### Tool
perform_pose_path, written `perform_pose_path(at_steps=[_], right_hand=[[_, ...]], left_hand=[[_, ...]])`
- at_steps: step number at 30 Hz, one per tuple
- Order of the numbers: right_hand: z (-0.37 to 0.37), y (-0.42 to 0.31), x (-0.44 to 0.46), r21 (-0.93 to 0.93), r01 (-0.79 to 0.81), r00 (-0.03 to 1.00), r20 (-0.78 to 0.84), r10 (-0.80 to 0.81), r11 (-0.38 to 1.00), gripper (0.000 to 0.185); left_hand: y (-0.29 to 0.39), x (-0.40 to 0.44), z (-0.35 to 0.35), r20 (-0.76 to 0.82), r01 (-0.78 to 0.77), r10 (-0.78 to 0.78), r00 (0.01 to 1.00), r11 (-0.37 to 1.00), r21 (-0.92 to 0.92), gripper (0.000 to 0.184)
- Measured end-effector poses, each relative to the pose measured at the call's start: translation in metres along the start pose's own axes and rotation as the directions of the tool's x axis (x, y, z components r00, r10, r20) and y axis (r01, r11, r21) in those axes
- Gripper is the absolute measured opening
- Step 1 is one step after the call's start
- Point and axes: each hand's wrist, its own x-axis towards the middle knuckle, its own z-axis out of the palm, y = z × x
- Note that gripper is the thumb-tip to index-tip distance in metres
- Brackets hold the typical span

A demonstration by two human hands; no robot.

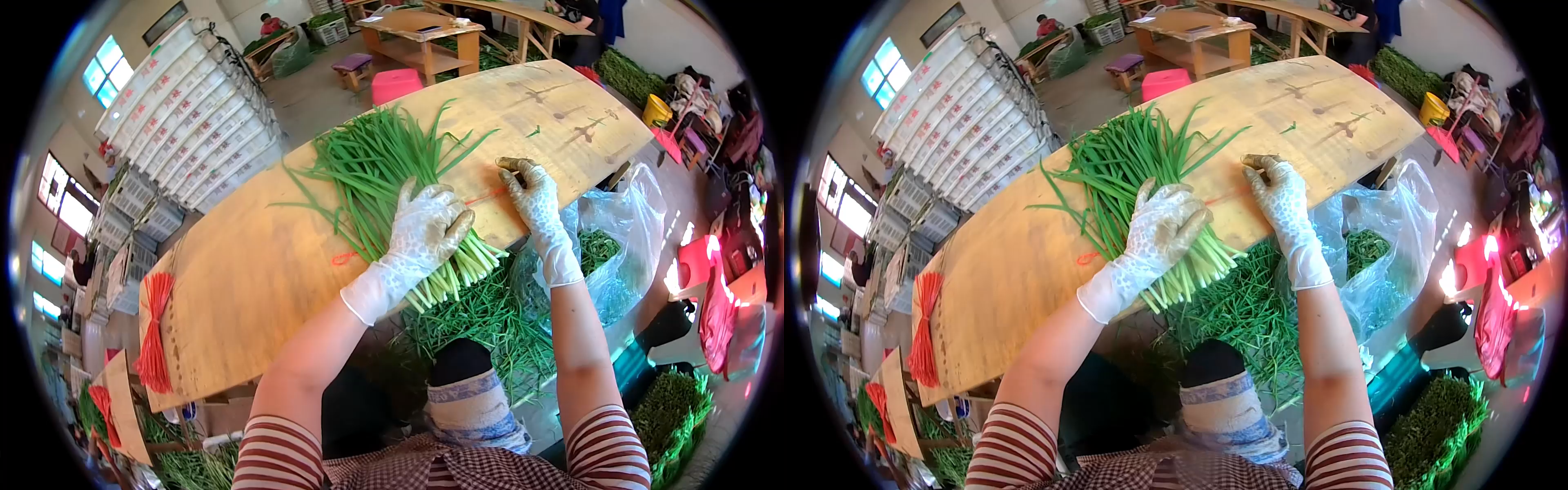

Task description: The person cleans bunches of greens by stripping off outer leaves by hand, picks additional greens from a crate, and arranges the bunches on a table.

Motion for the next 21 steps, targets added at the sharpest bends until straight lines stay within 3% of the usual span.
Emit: perform_pose_path(at_steps=[4,7,8,11,13,15,18,20,21], right_hand=[[0.004,0.003,-0.001,-0.008,0.041,0.998,-0.049,-0.041,0.999,0.022],[0.015,-0.009,0.009,0.049,-0.066,0.997,-0.024,0.068,0.997,0.023],[0.025,-0.011,0.023,0.1,-0.168,0.986,0.018,0.167,0.981,0.025],[0.054,-0.083,0.066,0.112,0.094,0.984,0.141,-0.11,0.989,0.029],[0.084,-0.118,0.096,0.048,-0.011,0.945,0.327,-0.006,0.999,0.031],[0.133,-0.107,0.125,-0.047,0.118,0.934,0.343,-0.095,0.992,0.036],[0.161,-0.118,0.14,-0.316,0.121,0.858,0.51,0.061,0.941,0.046],[0.169,-0.114,0.144,-0.306,0.145,0.776,0.625,0.083,0.941,0.045],[0.172,-0.109,0.144,-0.3,0.154,0.728,0.678,0.097,0.942,0.044]], left_hand=[[0.003,0.0,-0.001,-0.035,0.003,-0.003,0.999,1.0,-0.005,0.017],[0.001,-0.001,-0.004,-0.065,0.008,-0.008,0.998,1.0,-0.011,0.021],[0.001,0.0,-0.006,-0.029,0.022,-0.023,0.999,1.0,-0.012,0.022],[0.001,0.0,-0.008,-0.001,0.023,-0.023,1.0,1.0,0.0,0.022],[-0.001,-0.003,-0.001,-0.081,0.012,-0.016,0.997,0.999,-0.05,0.023],[-0.001,-0.002,-0.004,0.011,0.037,-0.036,0.999,0.998,-0.056,0.024],[0.0,0.002,-0.008,0.138,0.069,-0.065,0.988,0.997,-0.02,0.026],[0.0,0.003,-0.013,0.218,0.083,-0.077,0.973,0.996,-0.018,0.03],[-0.001,0.001,-0.012,0.185,0.071,-0.066,0.981,0.997,-0.019,0.03]])
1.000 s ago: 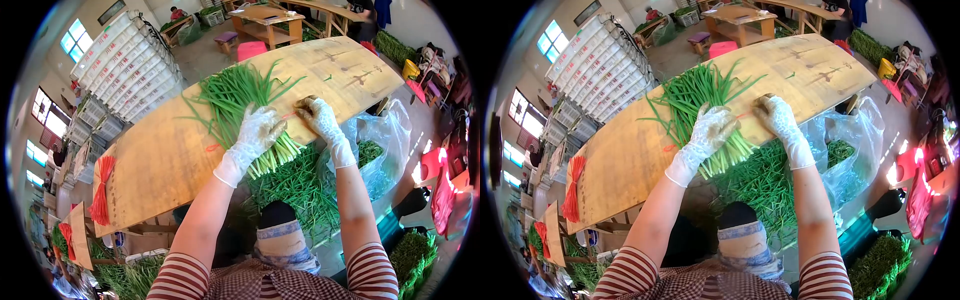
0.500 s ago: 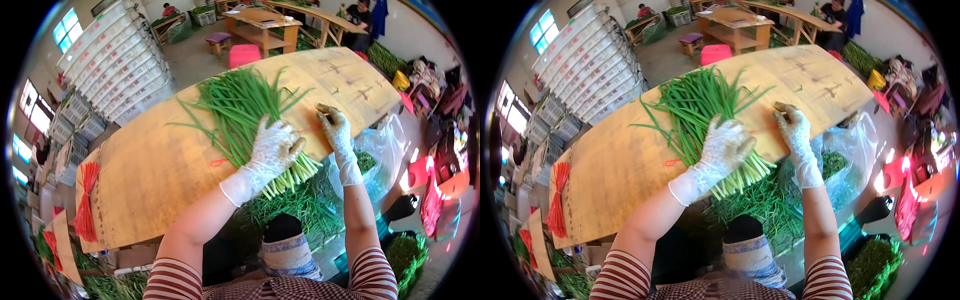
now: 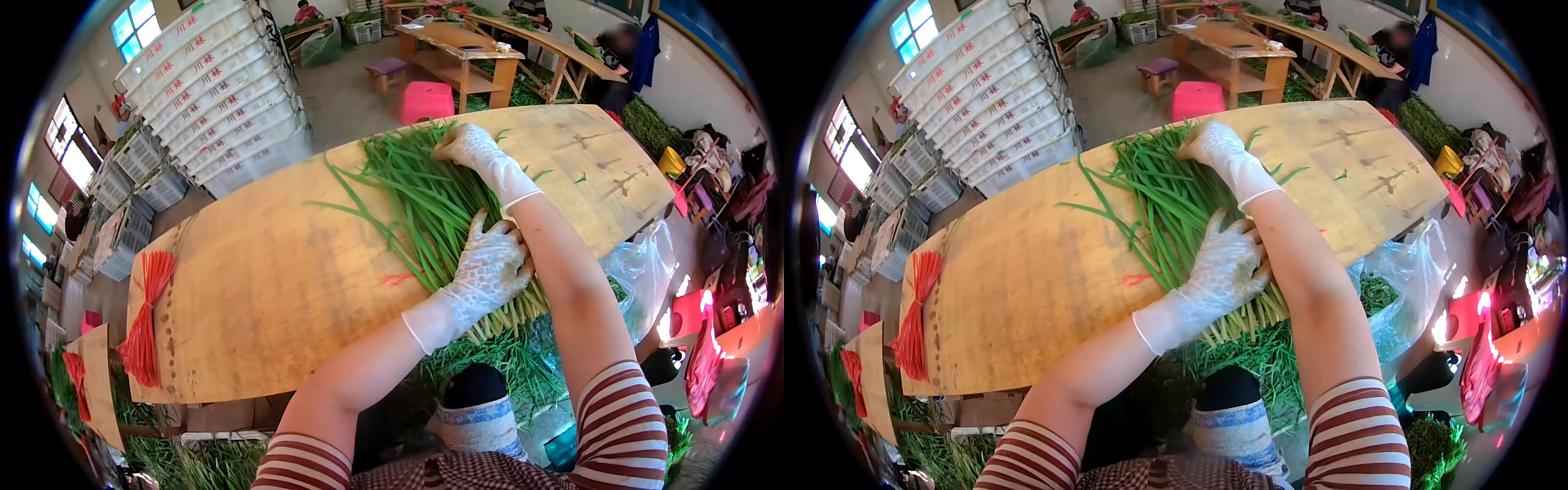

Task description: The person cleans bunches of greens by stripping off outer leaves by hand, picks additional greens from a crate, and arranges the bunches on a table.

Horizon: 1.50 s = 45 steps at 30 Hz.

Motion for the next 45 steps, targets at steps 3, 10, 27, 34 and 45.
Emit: perform_pose_path(at_steps=[3,10,27,34,45], right_hand=[[0.016,0.023,0.012,0.339,-0.071,0.988,-0.103,0.111,0.938,0.035],[-0.005,0.021,0.003,0.813,0.021,0.883,-0.288,0.371,0.582,0.018],[0.003,0.116,-0.193,-0.347,0.204,0.864,-0.377,-0.335,0.916,0.041],[0.019,0.11,-0.212,-0.161,0.065,0.874,-0.466,-0.134,0.985,0.041],[0.018,0.11,-0.212,-0.117,0.042,0.85,-0.518,-0.097,0.992,0.034]], left_hand=[[-0.001,-0.002,0.006,-0.133,-0.042,0.041,0.99,0.999,-0.006,0.028],[-0.002,-0.002,0.004,-0.11,-0.044,0.04,0.993,0.998,-0.035,0.022],[-0.002,-0.004,0.005,-0.133,-0.023,0.016,0.991,0.999,-0.049,0.02],[0.0,-0.003,0.006,-0.207,-0.071,0.054,0.977,0.995,-0.075,0.028],[0.0,-0.001,0.006,-0.197,-0.085,0.079,0.977,0.996,-0.022,0.03]])
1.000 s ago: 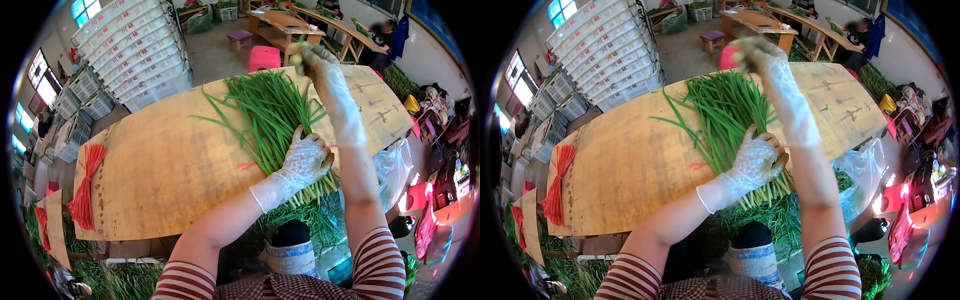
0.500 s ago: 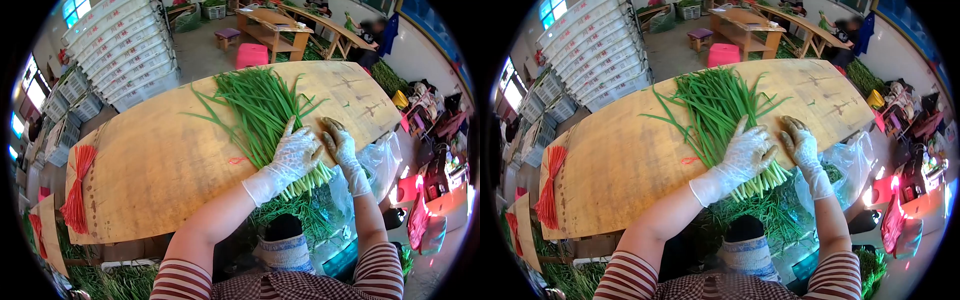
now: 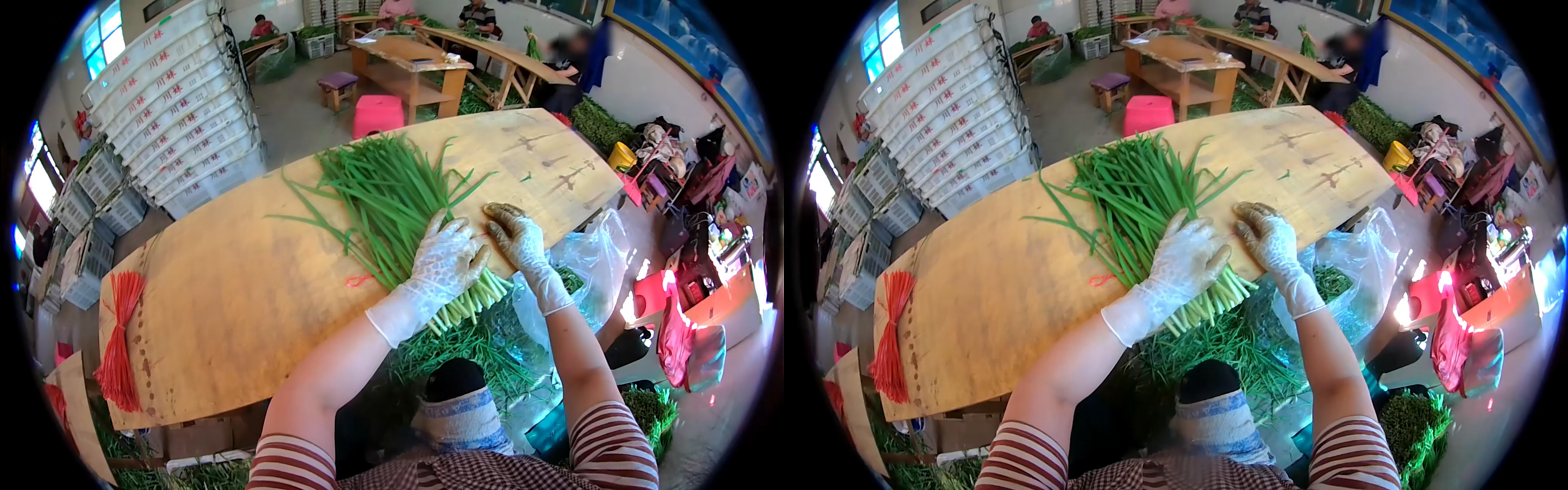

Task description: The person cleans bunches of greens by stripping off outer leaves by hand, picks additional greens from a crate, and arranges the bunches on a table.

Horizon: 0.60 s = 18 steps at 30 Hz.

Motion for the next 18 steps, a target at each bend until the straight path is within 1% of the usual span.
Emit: perform_pose_path(at_steps=[6,9,18], right_hand=[[0.0024,0.0025,0.0001,-0.01,0.006,1.0,0.007,-0.006,1.0,0.033],[-0.0001,0.0007,-0.0006,0.015,0.003,1.0,0.005,-0.003,1.0,0.032],[0.003,0.0038,-0.0006,0.021,0.002,1.0,-0.023,-0.001,1.0,0.029]], left_hand=[[0.0001,-0.0016,0.0028,-0.009,0.006,-0.006,1.0,1.0,-0.005,0.029],[0.0002,-0.0021,0.0051,-0.019,0.02,-0.02,1.0,1.0,0.001,0.027],[0.0003,-0.0028,0.0039,-0.075,-0.017,0.015,0.997,0.999,-0.03,0.02]])
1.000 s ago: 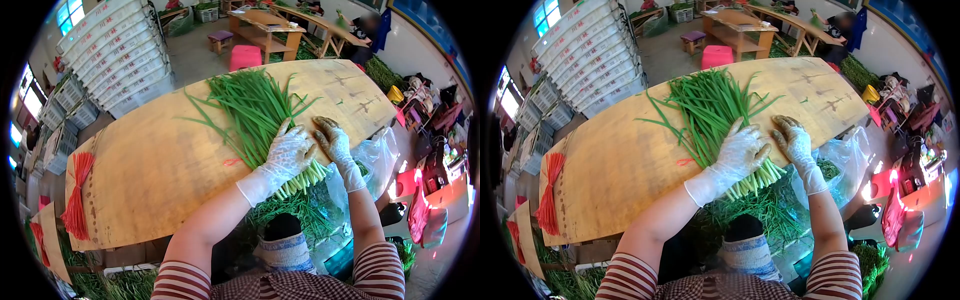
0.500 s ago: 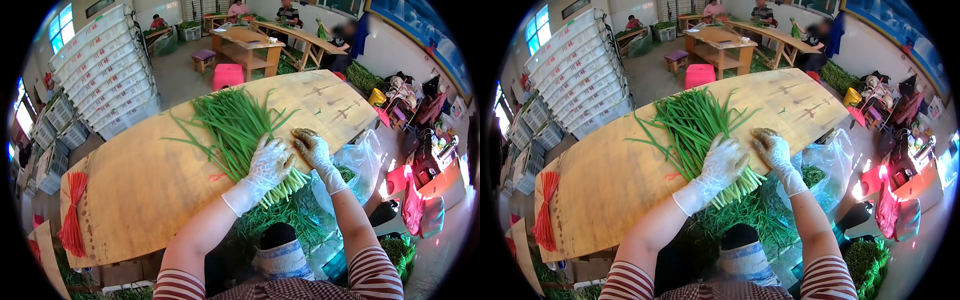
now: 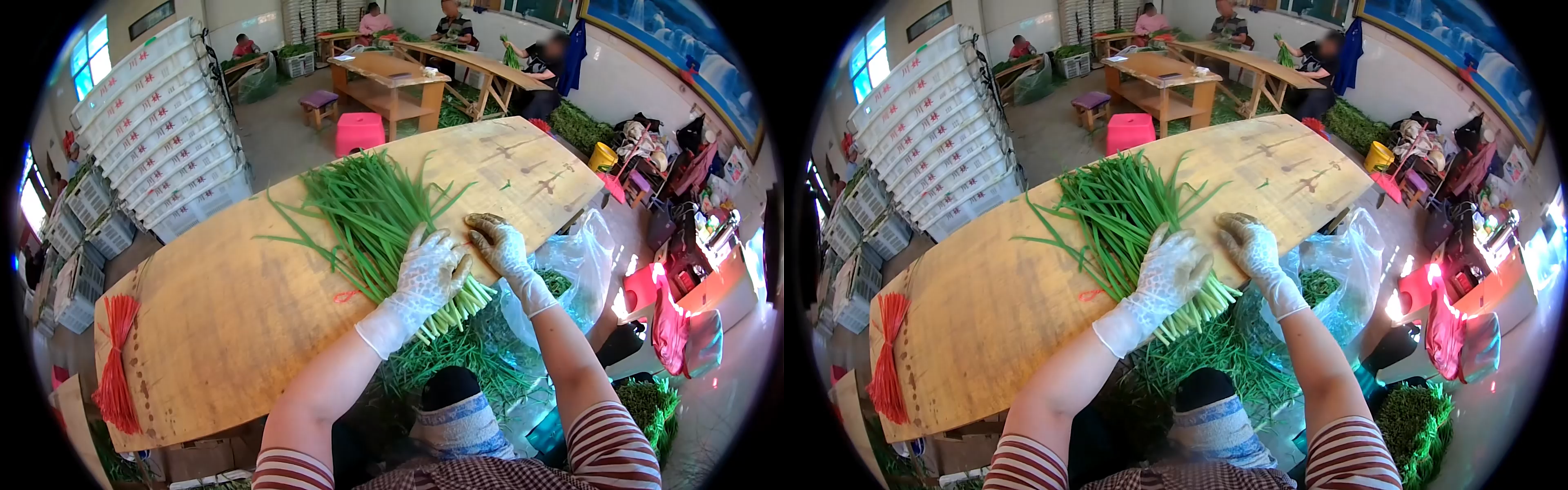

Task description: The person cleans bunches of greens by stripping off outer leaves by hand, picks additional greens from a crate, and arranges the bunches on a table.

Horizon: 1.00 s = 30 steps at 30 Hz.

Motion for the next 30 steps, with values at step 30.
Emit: perform_pose_path(at_steps=[30], right_hand=[[0.003,-0.001,-0.002,-0.008,0.009,1.0,-0.019,-0.009,1.0,0.029]], left_hand=[[0.003,-0.001,-0.003,-0.15,-0.062,0.054,0.987,0.997,-0.046,0.021]])
